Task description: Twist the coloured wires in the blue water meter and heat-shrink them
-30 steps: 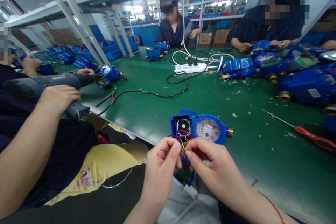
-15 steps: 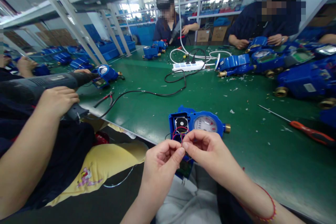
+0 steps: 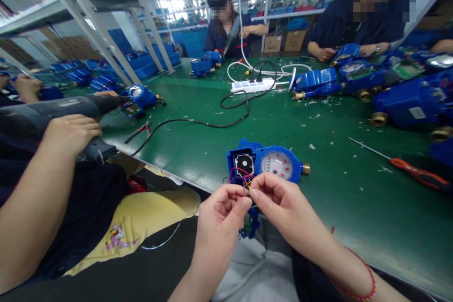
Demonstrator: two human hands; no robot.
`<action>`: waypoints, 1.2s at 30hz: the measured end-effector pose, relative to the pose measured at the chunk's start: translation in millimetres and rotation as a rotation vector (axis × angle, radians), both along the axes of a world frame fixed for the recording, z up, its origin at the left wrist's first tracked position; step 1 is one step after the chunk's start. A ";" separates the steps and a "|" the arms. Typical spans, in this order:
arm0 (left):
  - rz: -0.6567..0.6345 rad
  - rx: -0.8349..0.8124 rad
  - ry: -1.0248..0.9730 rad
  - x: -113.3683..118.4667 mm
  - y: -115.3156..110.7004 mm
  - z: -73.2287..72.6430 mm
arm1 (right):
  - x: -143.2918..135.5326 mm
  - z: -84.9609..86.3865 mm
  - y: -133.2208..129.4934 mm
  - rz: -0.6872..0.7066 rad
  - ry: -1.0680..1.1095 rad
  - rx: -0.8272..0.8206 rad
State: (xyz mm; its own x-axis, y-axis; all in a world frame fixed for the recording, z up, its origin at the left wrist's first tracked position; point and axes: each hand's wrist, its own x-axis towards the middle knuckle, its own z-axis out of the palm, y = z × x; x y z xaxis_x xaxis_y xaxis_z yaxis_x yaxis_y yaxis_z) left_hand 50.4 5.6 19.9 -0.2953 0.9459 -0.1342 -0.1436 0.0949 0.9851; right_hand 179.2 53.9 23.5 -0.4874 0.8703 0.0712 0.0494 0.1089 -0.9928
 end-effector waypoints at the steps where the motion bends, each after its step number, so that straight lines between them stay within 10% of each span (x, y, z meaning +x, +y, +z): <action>1: -0.001 -0.003 0.005 1.2 0.8 1.4 | -1.2 -0.2 -1.2 -0.003 -0.004 0.019; 16: 0.060 0.077 -0.439 1.3 -6.9 -12.4 | 10.6 -14.7 -1.6 -0.182 -0.046 0.035; 25: -0.152 0.082 0.281 -3.7 -0.4 -9.8 | 4.9 -6.5 -3.9 -0.068 0.100 -0.035; 36: -0.080 0.096 0.188 -2.0 -0.5 -11.3 | 11.8 -11.0 -8.3 -0.159 -0.126 0.426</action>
